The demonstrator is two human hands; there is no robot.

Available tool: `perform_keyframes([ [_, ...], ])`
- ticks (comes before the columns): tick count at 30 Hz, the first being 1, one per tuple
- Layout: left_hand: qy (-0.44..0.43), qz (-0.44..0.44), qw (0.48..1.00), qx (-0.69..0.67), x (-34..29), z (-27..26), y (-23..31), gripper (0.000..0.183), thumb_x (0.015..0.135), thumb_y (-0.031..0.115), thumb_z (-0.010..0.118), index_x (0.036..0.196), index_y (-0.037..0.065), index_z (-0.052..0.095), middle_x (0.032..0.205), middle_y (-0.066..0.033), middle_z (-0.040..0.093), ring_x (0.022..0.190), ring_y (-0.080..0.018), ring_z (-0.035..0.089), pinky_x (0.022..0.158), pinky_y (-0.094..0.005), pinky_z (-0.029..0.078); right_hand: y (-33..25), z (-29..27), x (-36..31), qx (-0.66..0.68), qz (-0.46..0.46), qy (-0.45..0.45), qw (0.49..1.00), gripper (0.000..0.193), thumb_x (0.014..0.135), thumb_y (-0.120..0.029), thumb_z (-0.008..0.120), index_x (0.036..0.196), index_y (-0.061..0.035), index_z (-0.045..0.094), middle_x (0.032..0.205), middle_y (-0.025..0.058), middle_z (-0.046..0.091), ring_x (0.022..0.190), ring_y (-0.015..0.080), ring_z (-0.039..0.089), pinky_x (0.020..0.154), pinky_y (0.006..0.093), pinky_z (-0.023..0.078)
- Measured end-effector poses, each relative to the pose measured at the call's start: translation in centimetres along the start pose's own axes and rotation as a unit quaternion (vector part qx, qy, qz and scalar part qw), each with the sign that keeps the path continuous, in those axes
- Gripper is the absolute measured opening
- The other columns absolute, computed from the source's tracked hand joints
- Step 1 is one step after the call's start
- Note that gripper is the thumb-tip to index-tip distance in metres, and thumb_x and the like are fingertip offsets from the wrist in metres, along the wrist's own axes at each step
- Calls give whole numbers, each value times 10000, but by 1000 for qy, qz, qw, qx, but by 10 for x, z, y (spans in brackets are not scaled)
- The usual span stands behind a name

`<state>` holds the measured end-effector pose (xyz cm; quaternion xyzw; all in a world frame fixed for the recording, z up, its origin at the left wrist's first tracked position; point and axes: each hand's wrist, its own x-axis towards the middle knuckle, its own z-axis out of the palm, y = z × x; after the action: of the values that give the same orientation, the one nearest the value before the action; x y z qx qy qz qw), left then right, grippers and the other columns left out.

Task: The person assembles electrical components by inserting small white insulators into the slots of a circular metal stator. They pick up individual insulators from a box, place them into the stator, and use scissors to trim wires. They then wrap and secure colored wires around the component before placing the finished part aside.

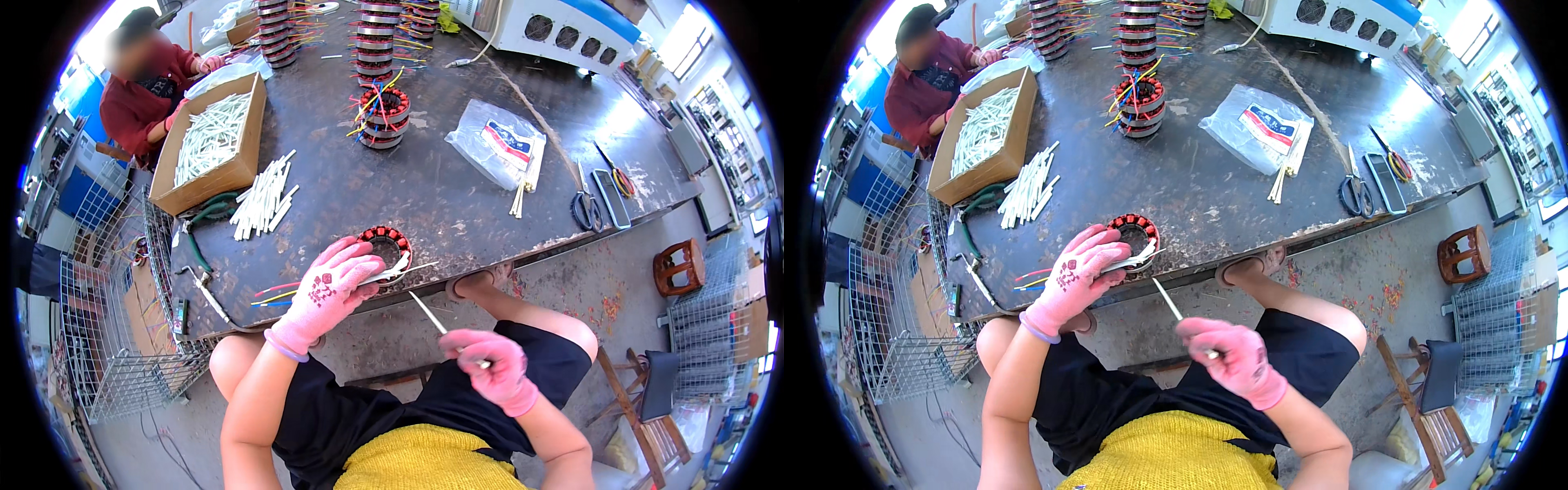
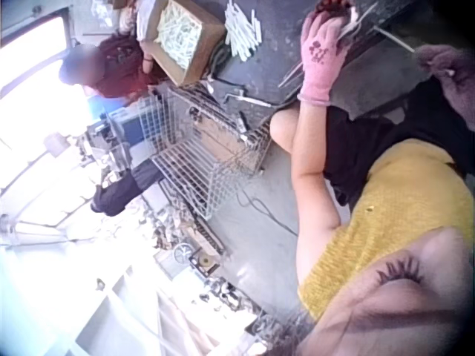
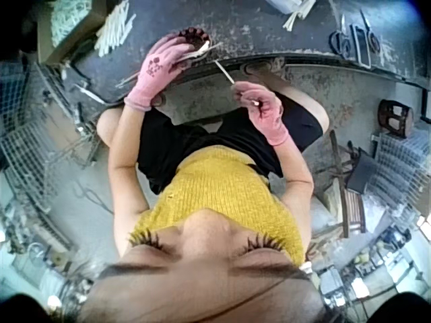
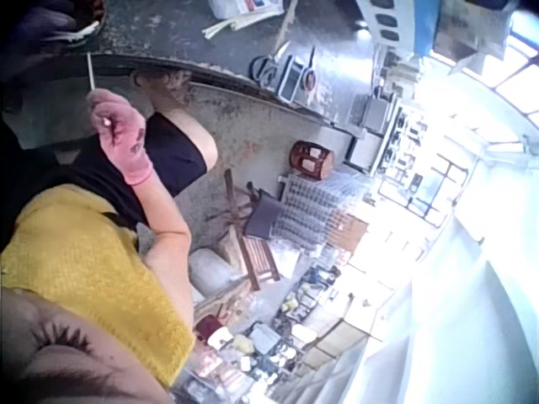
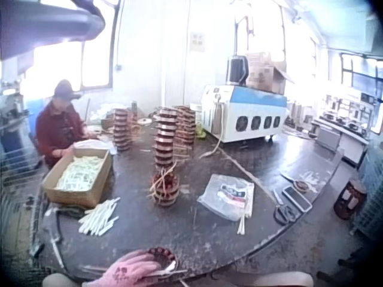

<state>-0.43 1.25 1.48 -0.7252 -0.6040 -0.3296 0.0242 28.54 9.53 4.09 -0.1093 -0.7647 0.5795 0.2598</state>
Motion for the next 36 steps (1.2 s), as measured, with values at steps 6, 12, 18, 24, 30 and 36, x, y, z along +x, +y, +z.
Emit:
perform_keyframes([
  [6, 49, -5, 998, -30, 0, 12, -1, 267, 725, 103, 787, 965, 94, 671, 923, -47, 713, 1009, -251, 679, 1034, -447, 488, 15, 28, 6, -110, -40, -17, 993, 127, 787, -26, 707, 891, -75, 654, 1126, 118, 706, 696, 280, 684, 617, 324, 534],
  [12, 76, 1, 995, -62, 3, 21, 0, 230, 719, 78, 786, 919, 84, 672, 876, -54, 711, 947, -238, 687, 1012, -459, 498, 30, 32, 2, -116, -93, 16, 989, 312, 754, 40, 716, 1032, -69, 625, 1142, 148, 700, 745, 292, 706, 633, 333, 555],
  [18, 67, -1, 994, -83, 2, 21, -1, 223, 737, 64, 769, 936, 77, 668, 887, -60, 709, 955, -250, 686, 1013, -463, 493, 27, 33, 2, -134, -84, 15, 987, 315, 773, 35, 718, 1051, -69, 615, 1153, 163, 696, 792, 300, 716, 655, 337, 568],
  [24, 63, -9, 994, -90, 0, 22, -3, 216, 749, 54, 753, 945, 69, 662, 914, -73, 708, 979, -265, 684, 1031, -476, 480, 33, 40, -1, -120, -108, 34, 986, 401, 744, 64, 733, 1103, -63, 604, 1163, 157, 696, 856, 309, 718, 669, 336, 575],
  [30, 68, 0, 993, -101, -3, 24, -5, 294, 743, -26, 727, 1006, 76, 644, 960, -50, 723, 1027, -270, 684, 1064, -486, 459, 28, 41, 3, -147, -109, 33, 983, 361, 750, 28, 760, 1068, -63, 616, 1159, 148, 697, 878, 311, 716, 681, 340, 571],
  [36, 61, 1, 992, -109, -4, 23, -6, 286, 754, -29, 711, 1012, 74, 644, 988, -61, 716, 1056, -274, 672, 1080, -492, 442, 30, 45, 4, -146, -84, 40, 985, 329, 766, -12, 772, 1050, -70, 617, 1150, 133, 698, 864, 314, 708, 687, 340, 564],
])
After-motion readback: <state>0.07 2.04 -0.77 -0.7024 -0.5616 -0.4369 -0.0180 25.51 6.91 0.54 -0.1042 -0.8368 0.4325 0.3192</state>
